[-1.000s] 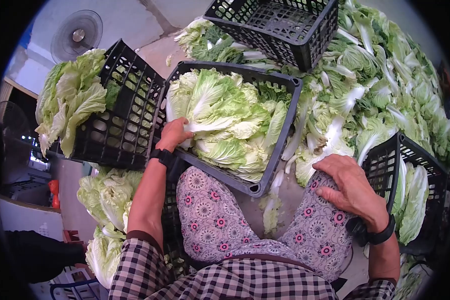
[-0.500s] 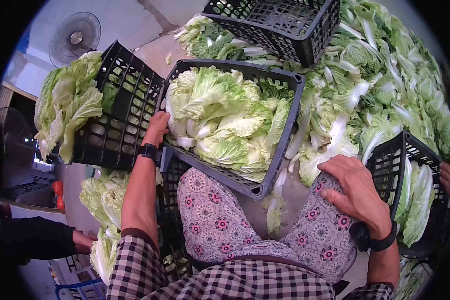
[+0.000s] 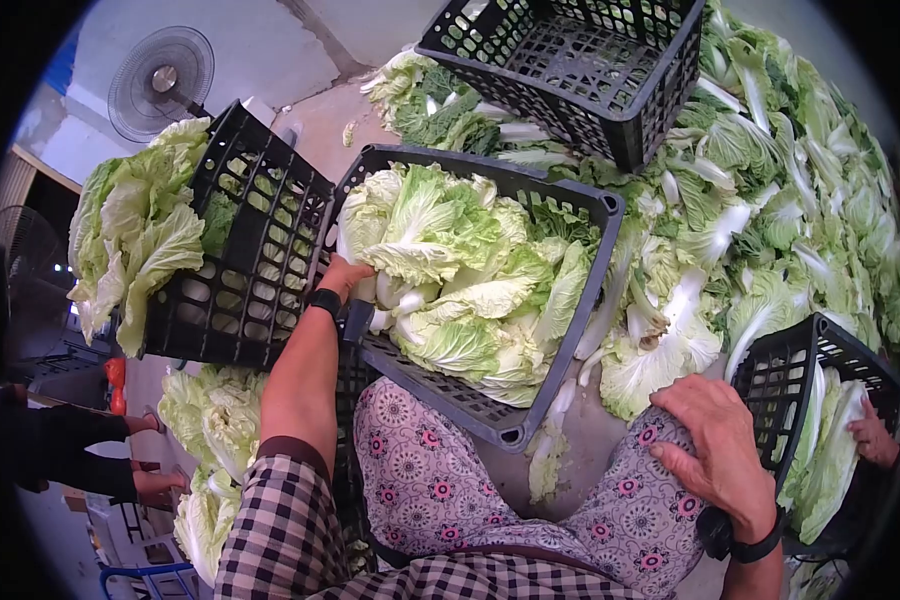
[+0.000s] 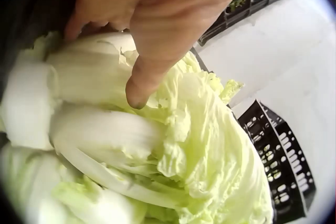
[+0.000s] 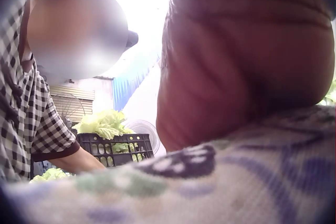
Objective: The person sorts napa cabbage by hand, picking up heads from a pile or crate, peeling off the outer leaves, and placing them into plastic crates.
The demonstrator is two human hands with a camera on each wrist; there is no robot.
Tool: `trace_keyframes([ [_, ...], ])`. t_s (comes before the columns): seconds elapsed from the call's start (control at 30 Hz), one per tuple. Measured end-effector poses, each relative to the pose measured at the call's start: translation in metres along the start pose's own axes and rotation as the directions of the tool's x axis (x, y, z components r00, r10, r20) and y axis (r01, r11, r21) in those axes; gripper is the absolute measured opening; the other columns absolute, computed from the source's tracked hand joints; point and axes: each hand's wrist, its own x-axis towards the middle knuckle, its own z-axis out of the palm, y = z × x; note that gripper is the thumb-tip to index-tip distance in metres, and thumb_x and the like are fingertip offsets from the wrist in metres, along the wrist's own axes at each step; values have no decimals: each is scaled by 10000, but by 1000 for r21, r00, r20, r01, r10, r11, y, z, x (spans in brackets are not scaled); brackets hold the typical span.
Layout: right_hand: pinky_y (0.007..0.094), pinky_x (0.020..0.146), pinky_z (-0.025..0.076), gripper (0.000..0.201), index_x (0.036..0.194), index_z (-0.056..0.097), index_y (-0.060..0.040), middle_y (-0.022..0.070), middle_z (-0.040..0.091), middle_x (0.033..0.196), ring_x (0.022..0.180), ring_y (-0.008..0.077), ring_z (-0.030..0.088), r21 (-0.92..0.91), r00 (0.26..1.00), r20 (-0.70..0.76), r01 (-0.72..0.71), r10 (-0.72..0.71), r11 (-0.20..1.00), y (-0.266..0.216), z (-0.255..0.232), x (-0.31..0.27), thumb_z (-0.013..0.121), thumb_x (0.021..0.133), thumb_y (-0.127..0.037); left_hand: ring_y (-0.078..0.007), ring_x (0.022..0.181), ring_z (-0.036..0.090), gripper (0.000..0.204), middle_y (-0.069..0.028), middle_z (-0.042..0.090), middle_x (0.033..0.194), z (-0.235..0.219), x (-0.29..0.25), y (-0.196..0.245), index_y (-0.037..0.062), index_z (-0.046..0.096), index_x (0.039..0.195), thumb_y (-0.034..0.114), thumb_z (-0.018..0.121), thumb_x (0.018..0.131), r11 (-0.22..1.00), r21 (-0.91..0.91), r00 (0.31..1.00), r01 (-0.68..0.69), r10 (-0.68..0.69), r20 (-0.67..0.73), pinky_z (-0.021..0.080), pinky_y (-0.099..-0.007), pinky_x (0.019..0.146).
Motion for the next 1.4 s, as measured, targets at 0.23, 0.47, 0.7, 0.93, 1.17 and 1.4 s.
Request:
trace_keyframes([
  [0.23, 426, 875, 389, 444, 1000, 599, -9, 159, 604, 964, 980, 355, 533, -24, 1000, 7, -17, 17, 1000, -2, 2, 6, 717, 632, -228, -230, 803, 647, 553, -157, 635, 986, -12, -30, 27, -74, 547, 1081, 136, 802, 637, 990, -136, 1000, -20, 21, 9, 538, -344, 685],
  [0.47, 411, 823, 395, 445, 950, 588, 5, 172, 587, 922, 915, 368, 533, 1, 1000, -7, 23, -23, 1000, -11, 3, 12, 688, 624, -280, -333, 1093, 546, 924, -267, 535, 1181, -19, -57, 58, -88, 430, 1193, 387, 843, 517, 986, 164, 994, -34, 50, -93, 418, -364, 944],
  [0.7, 419, 846, 395, 479, 967, 583, 24, 188, 585, 923, 922, 390, 529, -19, 996, -61, 63, -64, 998, -9, 12, 7, 669, 657, -331, -360, 1060, 554, 823, -273, 539, 1160, -26, -88, 84, -45, 437, 1152, 415, 797, 573, 922, 371, 984, -110, 154, -90, 433, -391, 915],
  [0.93, 422, 874, 393, 489, 996, 581, 40, 202, 586, 965, 949, 392, 530, -13, 998, -53, 31, -32, 999, -17, 6, -3, 663, 668, -313, -377, 993, 577, 828, -241, 580, 1066, -19, -86, 73, -41, 375, 1132, 397, 782, 560, 967, 246, 989, -60, 91, -114, 456, -420, 874],
  [1.17, 425, 923, 378, 483, 1033, 571, 35, 214, 568, 1018, 1015, 390, 512, -10, 994, -102, 47, -47, 999, 1, 20, -11, 669, 656, -250, -396, 949, 593, 814, -259, 578, 1027, -32, -119, 116, -16, 367, 1186, 414, 731, 598, 851, 486, 956, -197, 277, -97, 481, -452, 819],
  [1.4, 385, 998, 325, 444, 1176, 485, 25, 185, 498, 1184, 1130, 318, 469, 62, 996, 54, 64, -68, 996, 10, 21, -7, 601, 788, -155, -385, 842, 627, 763, -264, 620, 907, -92, -160, 184, -98, 405, 1112, 404, 669, 602, 894, 242, 924, -377, 379, 42, 481, -438, 776],
])
